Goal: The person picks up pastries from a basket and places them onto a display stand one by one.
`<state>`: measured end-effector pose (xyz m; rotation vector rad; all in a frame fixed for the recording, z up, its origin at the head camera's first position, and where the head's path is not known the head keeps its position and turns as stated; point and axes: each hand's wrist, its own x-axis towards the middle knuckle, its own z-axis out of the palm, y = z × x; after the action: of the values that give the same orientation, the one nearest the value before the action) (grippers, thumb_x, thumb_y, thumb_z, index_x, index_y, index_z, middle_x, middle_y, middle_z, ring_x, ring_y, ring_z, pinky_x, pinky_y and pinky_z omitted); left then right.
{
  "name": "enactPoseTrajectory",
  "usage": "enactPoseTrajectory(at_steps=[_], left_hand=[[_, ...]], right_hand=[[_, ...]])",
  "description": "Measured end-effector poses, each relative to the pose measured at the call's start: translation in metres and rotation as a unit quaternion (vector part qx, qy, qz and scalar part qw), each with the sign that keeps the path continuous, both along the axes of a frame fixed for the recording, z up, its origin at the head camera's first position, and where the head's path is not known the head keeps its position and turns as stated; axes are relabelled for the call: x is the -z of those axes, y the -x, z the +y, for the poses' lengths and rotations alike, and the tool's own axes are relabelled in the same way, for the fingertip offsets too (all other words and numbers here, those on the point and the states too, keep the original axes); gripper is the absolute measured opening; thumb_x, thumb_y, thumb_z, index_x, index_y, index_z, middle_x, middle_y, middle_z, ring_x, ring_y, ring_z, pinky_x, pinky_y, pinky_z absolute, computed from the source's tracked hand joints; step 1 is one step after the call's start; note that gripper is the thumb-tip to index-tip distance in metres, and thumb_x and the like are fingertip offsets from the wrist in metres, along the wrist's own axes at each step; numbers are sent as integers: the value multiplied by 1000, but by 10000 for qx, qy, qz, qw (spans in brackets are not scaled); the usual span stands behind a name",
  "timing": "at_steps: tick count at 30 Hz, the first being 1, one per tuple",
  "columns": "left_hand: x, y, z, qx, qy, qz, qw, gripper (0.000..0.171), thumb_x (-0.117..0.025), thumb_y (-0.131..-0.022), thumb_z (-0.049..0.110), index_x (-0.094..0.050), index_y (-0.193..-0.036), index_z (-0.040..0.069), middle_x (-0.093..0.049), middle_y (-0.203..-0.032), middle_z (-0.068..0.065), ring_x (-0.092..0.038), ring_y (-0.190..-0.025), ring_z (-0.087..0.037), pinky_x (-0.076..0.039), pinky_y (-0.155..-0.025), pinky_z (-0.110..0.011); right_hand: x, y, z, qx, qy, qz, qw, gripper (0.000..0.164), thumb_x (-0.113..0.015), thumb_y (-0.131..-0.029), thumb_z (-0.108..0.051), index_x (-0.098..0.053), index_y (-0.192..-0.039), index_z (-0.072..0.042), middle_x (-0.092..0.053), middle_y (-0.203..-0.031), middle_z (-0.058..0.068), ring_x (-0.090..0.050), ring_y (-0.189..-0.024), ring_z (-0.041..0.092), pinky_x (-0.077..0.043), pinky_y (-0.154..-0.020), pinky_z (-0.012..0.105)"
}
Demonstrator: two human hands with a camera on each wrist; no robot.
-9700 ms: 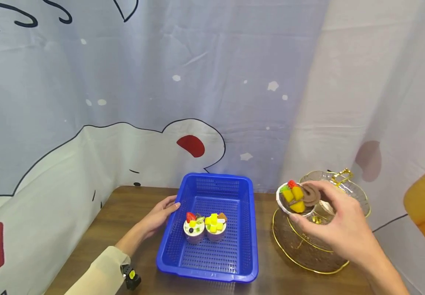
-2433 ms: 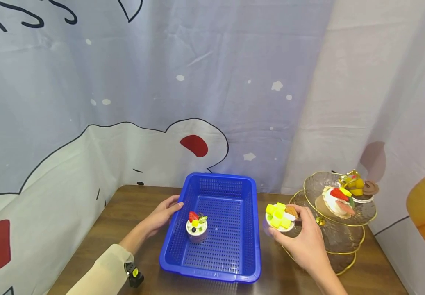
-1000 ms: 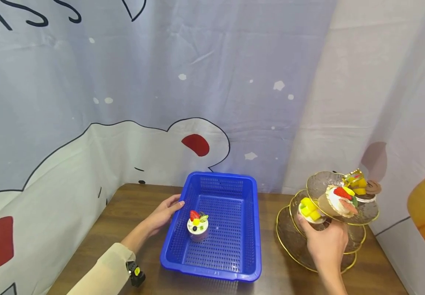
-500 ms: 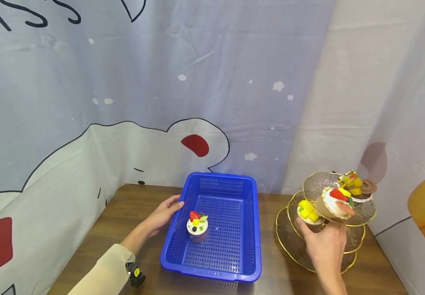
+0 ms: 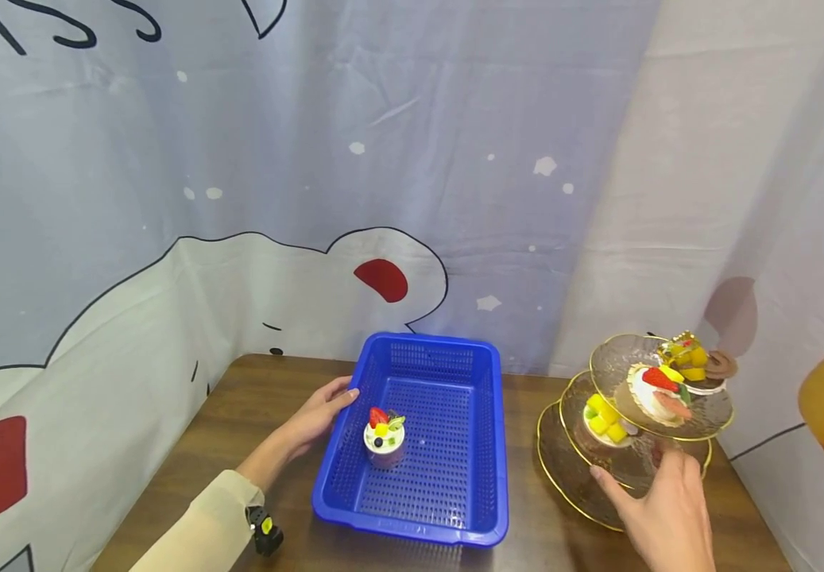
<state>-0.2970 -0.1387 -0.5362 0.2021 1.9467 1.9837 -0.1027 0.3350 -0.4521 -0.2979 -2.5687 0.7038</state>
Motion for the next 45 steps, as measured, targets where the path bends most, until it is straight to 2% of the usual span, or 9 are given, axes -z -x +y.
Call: enactPoseTrajectory(at_steps=[4, 7, 11, 14, 19, 24, 34, 40, 45], left_hand=[[1, 0, 0, -5, 37, 3, 10000, 54, -55, -112, 25, -40, -158, 1, -54, -150, -27, -72, -109, -28, -65, -87, -46], [1, 1, 0, 16, 47, -7, 10000, 55, -55, -112, 26, -40, -158, 1, -54, -150, -27, -71, -110, -27, -64, -87, -46], [1, 1, -1, 21, 35, -31, 10000, 55, -55, -112, 26, -39, -158, 1, -54, -150, -27, -71, -111, -28, -64, -88, -47], [0, 1, 0, 2, 46, -39, 10000, 55, -55, -112, 26, -40, -158, 0, -54, -149, -27, -71, -112, -30, -64, -88, -47], [-2, 0, 0, -7, 83, -2, 10000, 55, -56, -112, 26, -40, -158, 1, -54, -150, -27, -71, -113, -32, -64, -88, -46], [-2, 1, 0, 51, 130, 14, 9999, 54, -55, -112, 26, -40, -158, 1, -55, -149, -28, -71, -110, -30, -65, -86, -45], [-1, 1, -1, -15, 139, 46, 9999, 53, -55, -112, 24, -41, -157, 1, -56, -147, -28, -71, -111, -33, -65, -86, -46], [0, 1, -1, 67, 98, 61, 9999, 55, -55, -112, 26, -40, -158, 1, -55, -149, -28, -70, -115, -38, -64, -88, -47], [2, 1, 0, 87, 85, 70, 9999, 55, -55, -112, 26, -40, -158, 2, -55, -149, -28, -69, -116, -38, -64, -88, -48]], right_hand=[[-4, -12, -15, -71, -58, 146, 9999, 89, -91, -82, -37, -46, -137, 16, -51, -122, 34, -49, -112, 50, -44, -88, 65], [-4, -16, -36, -234, -81, 494, 9985, 85, -96, -75, -33, -53, -135, 10, -56, -121, 25, -55, -108, 42, -46, -87, 51], [-4, -8, -72, -1006, -112, 1102, 9887, 81, -100, -68, -26, -61, -133, 2, -63, -118, 12, -59, -104, 26, -43, -86, 28], [-5, 4, -101, -1812, -174, 1148, 9766, 80, -100, -70, -27, -62, -135, 0, -65, -123, 8, -61, -108, 20, -48, -91, 28], [1, 31, -147, -2780, 32, 518, 9592, 80, -94, -80, -43, -59, -141, -5, -65, -132, 3, -64, -121, 24, -56, -97, 51], [15, 64, -177, -3383, 891, -319, 9363, 85, -90, -82, -50, -57, -146, -4, -64, -139, 9, -61, -130, 30, -52, -107, 57], [32, 119, -216, -3666, 1208, -1449, 9111, 101, -91, -79, -49, -46, -154, 1, -55, -150, 19, -54, -137, 40, -46, -113, 61], [42, 137, -232, -3686, 1080, -1673, 9080, 101, -94, -77, -44, -46, -151, 5, -55, -149, 23, -55, -135, 41, -45, -113, 60], [49, 143, -242, -3767, 875, -1930, 9018, 93, -95, -78, -38, -49, -145, 7, -63, -132, 20, -62, -116, 32, -52, -105, 56]])
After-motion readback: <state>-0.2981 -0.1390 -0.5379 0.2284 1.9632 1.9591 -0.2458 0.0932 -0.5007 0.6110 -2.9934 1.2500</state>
